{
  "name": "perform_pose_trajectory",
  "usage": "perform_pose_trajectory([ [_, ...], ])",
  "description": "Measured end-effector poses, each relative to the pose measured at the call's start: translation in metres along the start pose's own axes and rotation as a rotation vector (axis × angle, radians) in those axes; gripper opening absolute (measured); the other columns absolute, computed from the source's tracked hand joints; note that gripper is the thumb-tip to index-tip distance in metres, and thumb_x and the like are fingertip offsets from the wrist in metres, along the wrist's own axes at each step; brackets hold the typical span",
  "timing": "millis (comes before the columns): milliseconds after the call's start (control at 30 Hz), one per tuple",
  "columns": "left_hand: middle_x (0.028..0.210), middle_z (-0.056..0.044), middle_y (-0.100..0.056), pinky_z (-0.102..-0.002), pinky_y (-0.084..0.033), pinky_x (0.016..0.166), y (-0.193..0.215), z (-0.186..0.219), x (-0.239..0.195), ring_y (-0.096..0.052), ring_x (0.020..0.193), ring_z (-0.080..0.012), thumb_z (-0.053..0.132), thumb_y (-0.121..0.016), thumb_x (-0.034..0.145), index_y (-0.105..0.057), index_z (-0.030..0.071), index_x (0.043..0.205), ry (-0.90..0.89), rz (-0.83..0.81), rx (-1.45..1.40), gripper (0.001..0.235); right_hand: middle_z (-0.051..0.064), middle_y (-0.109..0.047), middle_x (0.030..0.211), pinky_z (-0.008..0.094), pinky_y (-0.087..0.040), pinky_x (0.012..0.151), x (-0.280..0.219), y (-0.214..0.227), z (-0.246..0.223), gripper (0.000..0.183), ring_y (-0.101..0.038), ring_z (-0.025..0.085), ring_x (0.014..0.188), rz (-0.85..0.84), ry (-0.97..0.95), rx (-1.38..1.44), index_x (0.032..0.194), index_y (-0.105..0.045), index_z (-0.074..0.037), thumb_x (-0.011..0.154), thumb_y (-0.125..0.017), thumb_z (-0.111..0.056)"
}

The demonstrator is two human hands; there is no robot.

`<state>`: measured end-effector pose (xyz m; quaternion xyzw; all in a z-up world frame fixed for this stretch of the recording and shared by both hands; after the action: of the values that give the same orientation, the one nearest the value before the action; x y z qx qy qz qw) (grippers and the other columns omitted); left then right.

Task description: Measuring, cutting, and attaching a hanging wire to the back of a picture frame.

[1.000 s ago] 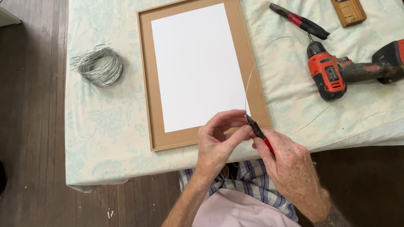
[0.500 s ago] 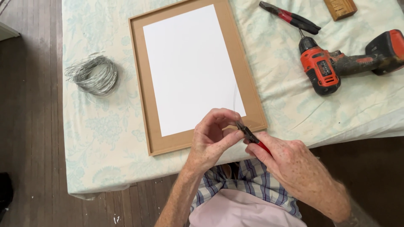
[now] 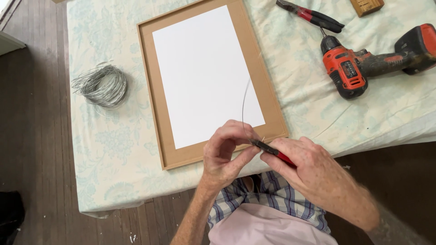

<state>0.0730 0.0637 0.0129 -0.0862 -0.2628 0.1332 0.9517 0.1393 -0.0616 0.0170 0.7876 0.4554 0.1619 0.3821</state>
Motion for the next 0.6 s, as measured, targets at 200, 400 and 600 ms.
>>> perform_pose_trajectory([
  [200,0.106,-0.017,-0.068,-0.033,-0.064,0.09,-0.006,0.012,0.0,-0.066,0.103,-0.0268,-0.003,-0.072,0.096,-0.061,0.001,0.116,-0.088,-0.048,0.153,0.023,0.0,-0.075,0.066,0.036,-0.051,0.066,0.009,-0.009,0.011,0.017,-0.062,0.021,0.061,0.027,0.018,0.147,0.095,-0.079,-0.016,0.091,-0.07,-0.029],
  [400,0.107,-0.018,-0.067,-0.033,-0.066,0.091,-0.006,0.004,0.0,-0.067,0.103,-0.0269,-0.004,-0.072,0.095,-0.06,-0.001,0.119,-0.055,-0.059,0.094,0.026,0.001,-0.054,0.05,0.036,-0.047,0.054,0.015,-0.013,0.015,0.045,-0.052,0.019,0.059,0.048,0.082,0.059,0.13,-0.074,-0.019,0.085,-0.071,-0.026],
  [600,0.098,-0.014,-0.071,-0.036,-0.066,0.086,0.007,-0.024,0.001,-0.07,0.096,-0.0171,-0.003,-0.072,0.092,-0.076,0.0,0.105,0.104,0.06,0.012,0.014,0.002,-0.064,0.051,0.022,-0.051,0.055,0.019,-0.004,0.012,0.039,-0.061,0.011,0.054,-0.19,-0.18,0.088,0.074,-0.073,-0.015,0.101,-0.061,-0.041],
])
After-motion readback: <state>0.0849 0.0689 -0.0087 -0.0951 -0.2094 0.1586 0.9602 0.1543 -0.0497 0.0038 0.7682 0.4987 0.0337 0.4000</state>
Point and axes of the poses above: each hand's wrist, its own x-axis towards the middle knuckle, its own y-axis out of the back of the hand, z = x × y, the point moved 9 cm from there along x, towards the middle knuckle
